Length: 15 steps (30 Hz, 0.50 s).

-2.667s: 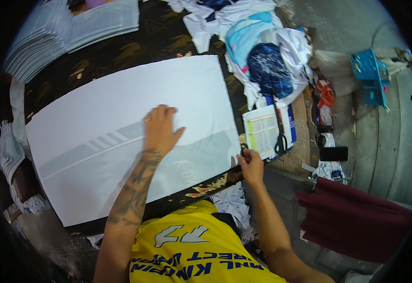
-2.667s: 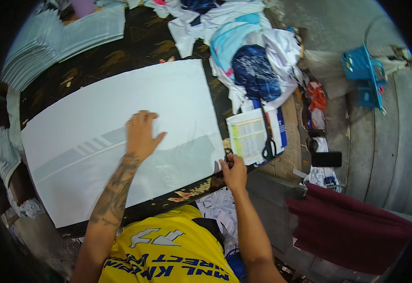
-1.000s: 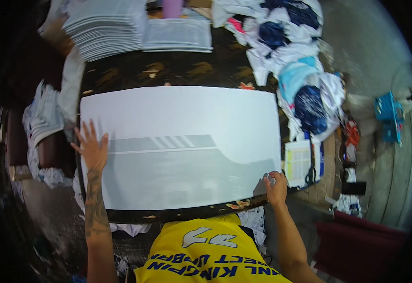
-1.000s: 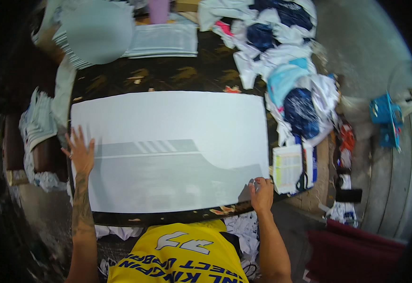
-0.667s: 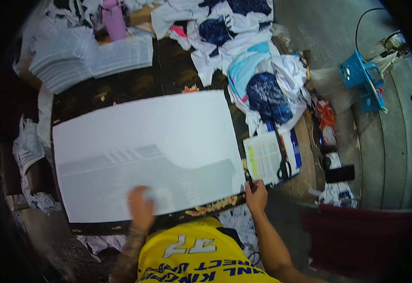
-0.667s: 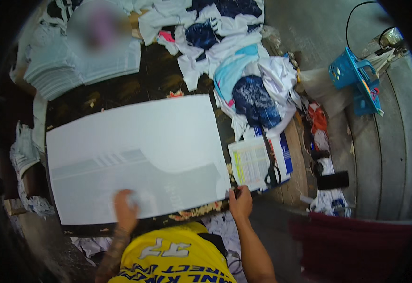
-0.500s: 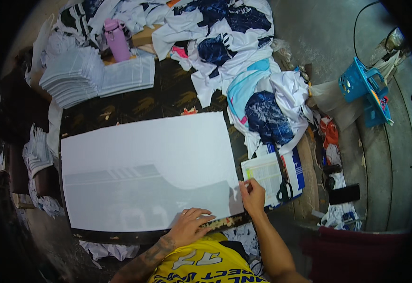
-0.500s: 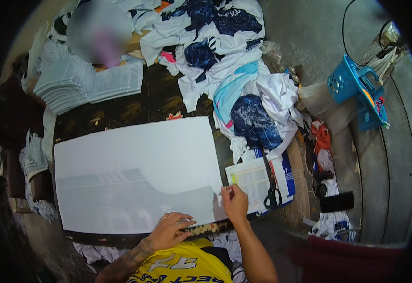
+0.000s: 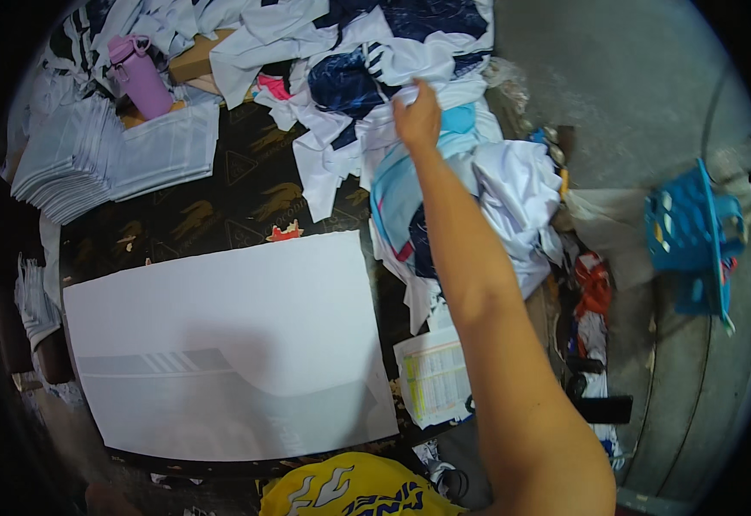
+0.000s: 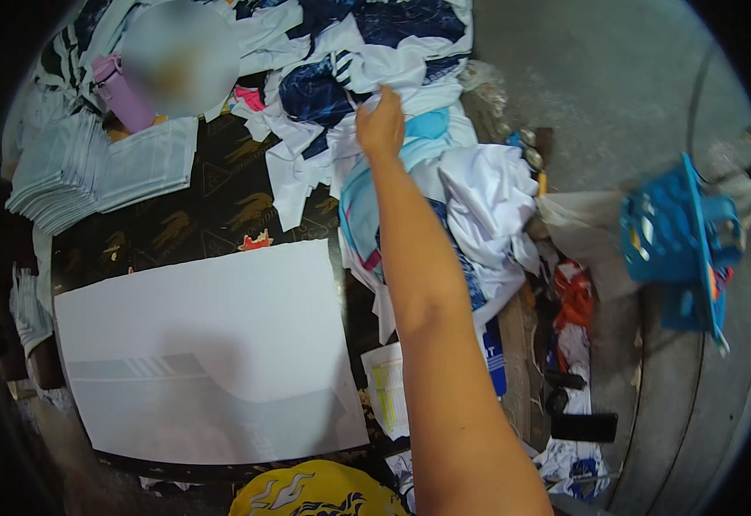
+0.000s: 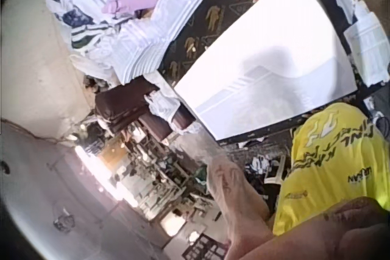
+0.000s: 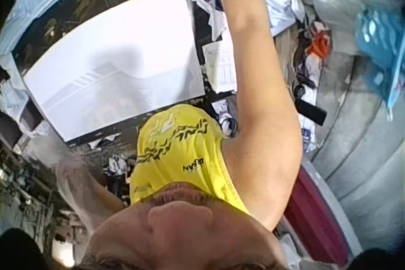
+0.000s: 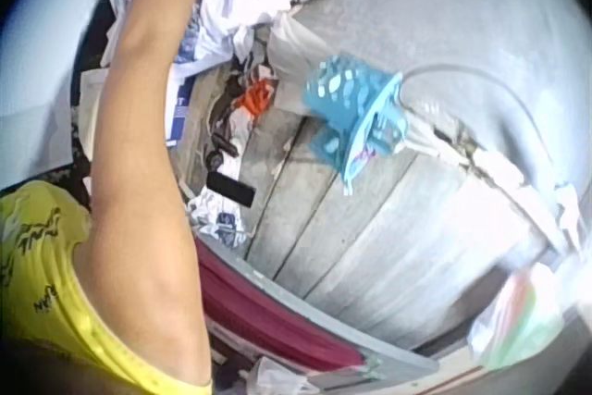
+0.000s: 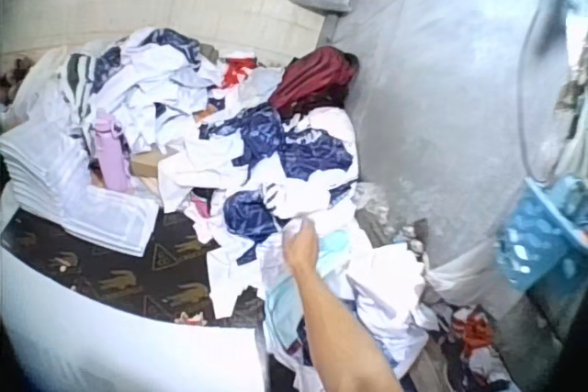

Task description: The person cuts large white printed fabric sheets on a table using scissors, following printed outlines. They repeatedly flip the sheets, trim edges, and stack the cut pieces. The person also handles and stacks finished printed jersey tops.

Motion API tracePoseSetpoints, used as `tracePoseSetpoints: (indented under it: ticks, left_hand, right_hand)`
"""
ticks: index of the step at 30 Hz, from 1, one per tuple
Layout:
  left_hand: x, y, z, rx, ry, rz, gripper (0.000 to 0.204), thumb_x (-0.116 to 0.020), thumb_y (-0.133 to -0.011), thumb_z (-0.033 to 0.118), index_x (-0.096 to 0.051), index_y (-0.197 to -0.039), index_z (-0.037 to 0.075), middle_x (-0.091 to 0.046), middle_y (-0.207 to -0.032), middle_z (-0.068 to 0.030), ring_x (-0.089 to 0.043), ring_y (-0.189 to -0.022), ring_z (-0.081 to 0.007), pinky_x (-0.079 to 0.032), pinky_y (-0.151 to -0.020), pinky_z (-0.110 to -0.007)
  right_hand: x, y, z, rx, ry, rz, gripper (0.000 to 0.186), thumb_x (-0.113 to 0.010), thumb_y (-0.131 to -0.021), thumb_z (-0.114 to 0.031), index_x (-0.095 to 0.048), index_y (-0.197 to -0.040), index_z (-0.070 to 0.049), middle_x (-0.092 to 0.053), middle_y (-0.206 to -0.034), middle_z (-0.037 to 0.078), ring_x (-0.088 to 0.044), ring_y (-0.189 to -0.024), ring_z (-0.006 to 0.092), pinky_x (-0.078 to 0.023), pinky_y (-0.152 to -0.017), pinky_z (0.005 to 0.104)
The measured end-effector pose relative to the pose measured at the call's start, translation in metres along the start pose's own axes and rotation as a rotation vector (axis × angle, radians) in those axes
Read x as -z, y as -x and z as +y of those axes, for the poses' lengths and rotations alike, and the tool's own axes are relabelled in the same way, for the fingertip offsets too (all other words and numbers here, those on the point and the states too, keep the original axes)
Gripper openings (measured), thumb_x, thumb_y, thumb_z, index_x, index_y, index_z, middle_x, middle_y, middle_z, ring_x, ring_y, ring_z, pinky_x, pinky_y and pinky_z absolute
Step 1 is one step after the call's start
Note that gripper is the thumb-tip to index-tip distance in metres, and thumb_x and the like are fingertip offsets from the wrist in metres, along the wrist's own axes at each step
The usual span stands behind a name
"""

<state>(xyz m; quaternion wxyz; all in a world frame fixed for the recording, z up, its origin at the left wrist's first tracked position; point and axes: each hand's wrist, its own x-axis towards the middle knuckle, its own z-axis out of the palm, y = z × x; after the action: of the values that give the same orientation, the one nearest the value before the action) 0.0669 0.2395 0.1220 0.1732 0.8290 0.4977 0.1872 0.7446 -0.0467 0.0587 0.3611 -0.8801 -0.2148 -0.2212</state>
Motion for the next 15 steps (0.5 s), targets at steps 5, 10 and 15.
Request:
tracePoseSetpoints:
  ticks: [5,10,15]
  left_hand:
    - [-0.002,-0.005,-0.032,0.014,-0.030,-0.038,0.040,-0.069,-0.103,0.026,-0.066,-0.136,0.003,-0.068,-0.133,-0.0156,-0.065,-0.124,-0.0275,-0.051,-0.107,-0.045]
    - [0.000,-0.010,-0.034,-0.033,0.047,-0.004,0.043,-0.068,-0.105,0.027,-0.064,-0.139,0.002,-0.067,-0.137,-0.0163,-0.064,-0.127,-0.0269,-0.051,-0.109,-0.044]
    - [0.033,-0.029,-0.017,-0.195,0.303,0.145,0.046,-0.067,-0.106,0.028,-0.063,-0.143,0.001,-0.065,-0.142,-0.0170,-0.063,-0.130,-0.0263,-0.050,-0.110,-0.044]
  right_hand:
    - [-0.019,-0.069,0.019,-0.191,0.314,-0.235,0.057,-0.071,-0.090,-0.020,-0.062,-0.143,-0.001,-0.069,-0.138,0.022,-0.060,-0.133,0.0482,-0.048,-0.115,0.0499]
    - [0.059,-0.122,-0.028,0.156,0.336,-0.103,0.054,-0.061,-0.097,-0.047,-0.076,-0.127,-0.004,-0.078,-0.120,0.020,-0.069,-0.122,0.0401,-0.055,-0.105,0.0490]
    - [0.223,-0.147,-0.186,0.521,-0.196,-0.046,0.042,-0.063,-0.096,-0.035,-0.068,-0.124,-0.005,-0.070,-0.112,0.012,-0.070,-0.103,0.0274,-0.057,-0.090,0.0401]
